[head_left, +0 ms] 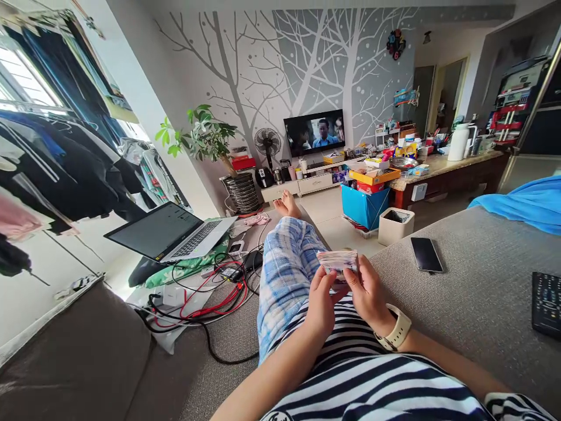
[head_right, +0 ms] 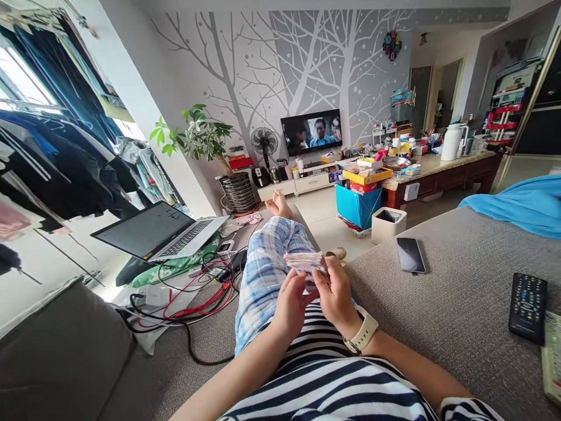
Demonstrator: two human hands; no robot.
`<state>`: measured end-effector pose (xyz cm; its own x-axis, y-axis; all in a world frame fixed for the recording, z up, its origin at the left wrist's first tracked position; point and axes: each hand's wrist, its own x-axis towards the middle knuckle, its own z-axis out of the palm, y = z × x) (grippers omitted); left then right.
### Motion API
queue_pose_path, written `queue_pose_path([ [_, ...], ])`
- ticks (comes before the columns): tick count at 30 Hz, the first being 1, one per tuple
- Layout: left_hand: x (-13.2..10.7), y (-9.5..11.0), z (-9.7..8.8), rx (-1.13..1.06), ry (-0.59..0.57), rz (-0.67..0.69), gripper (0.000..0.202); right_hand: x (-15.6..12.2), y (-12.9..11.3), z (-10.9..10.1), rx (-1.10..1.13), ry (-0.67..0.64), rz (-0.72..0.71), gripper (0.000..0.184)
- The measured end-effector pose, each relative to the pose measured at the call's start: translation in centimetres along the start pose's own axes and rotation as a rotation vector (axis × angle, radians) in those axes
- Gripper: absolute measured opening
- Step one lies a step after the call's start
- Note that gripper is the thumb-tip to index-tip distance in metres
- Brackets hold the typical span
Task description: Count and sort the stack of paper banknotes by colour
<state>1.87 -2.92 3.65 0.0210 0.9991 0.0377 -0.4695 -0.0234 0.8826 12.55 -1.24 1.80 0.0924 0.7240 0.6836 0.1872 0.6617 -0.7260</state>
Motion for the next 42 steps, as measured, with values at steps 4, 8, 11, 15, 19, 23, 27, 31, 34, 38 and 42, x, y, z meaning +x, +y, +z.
queue_pose_path([
  [4,0.8,-0.1,-0.4,-0.038,-0.011,-0.033,0.030,0.6,0.1,-0.1,0.142,-0.032,0.088,0.026],
  [8,0.7,-0.3,-1.1,0.031,0.048,-0.059,0.035,1.1,0.2,0.1,0.346,-0.142,0.227,0.032],
  [11,0.5,-0.6,-1.5,0.025,0.058,-0.083,0.032,1.0,0.6,0.4,0.332,-0.163,0.305,0.038],
  [15,0.3,-0.8,-1.4,0.006,0.035,-0.171,0.032,0.8,1.3,0.7,0.357,-0.105,0.367,0.043],
  [19,-0.1,-1.2,-1.7,0.057,0.021,-0.146,0.036,0.9,1.6,1.0,0.432,-0.090,0.405,0.040],
  [23,-0.3,-1.4,-2.5,0.177,-0.002,-0.093,0.037,0.8,1.9,1.9,0.490,-0.065,0.455,0.037],
  [27,-0.2,-1.4,-3.1,0.262,-0.033,-0.012,0.035,0.3,2.8,2.7,0.495,-0.019,0.464,0.044],
  [31,0.0,-1.6,-3.2,0.245,0.005,-0.052,0.030,0.3,3.6,3.0,0.532,-0.064,0.521,0.049],
  [34,0.3,-1.9,-3.3,0.213,0.080,-0.097,0.025,0.6,4.0,3.3,0.609,-0.170,0.583,0.049],
  [38,0.7,-2.1,-3.6,0.169,0.209,-0.116,0.022,1.2,4.4,4.0,0.650,-0.243,0.603,0.047],
  [42,1.3,-2.0,-3.8,0.099,0.306,-0.137,0.022,1.0,5.1,4.4,0.500,-0.207,0.476,0.046],
])
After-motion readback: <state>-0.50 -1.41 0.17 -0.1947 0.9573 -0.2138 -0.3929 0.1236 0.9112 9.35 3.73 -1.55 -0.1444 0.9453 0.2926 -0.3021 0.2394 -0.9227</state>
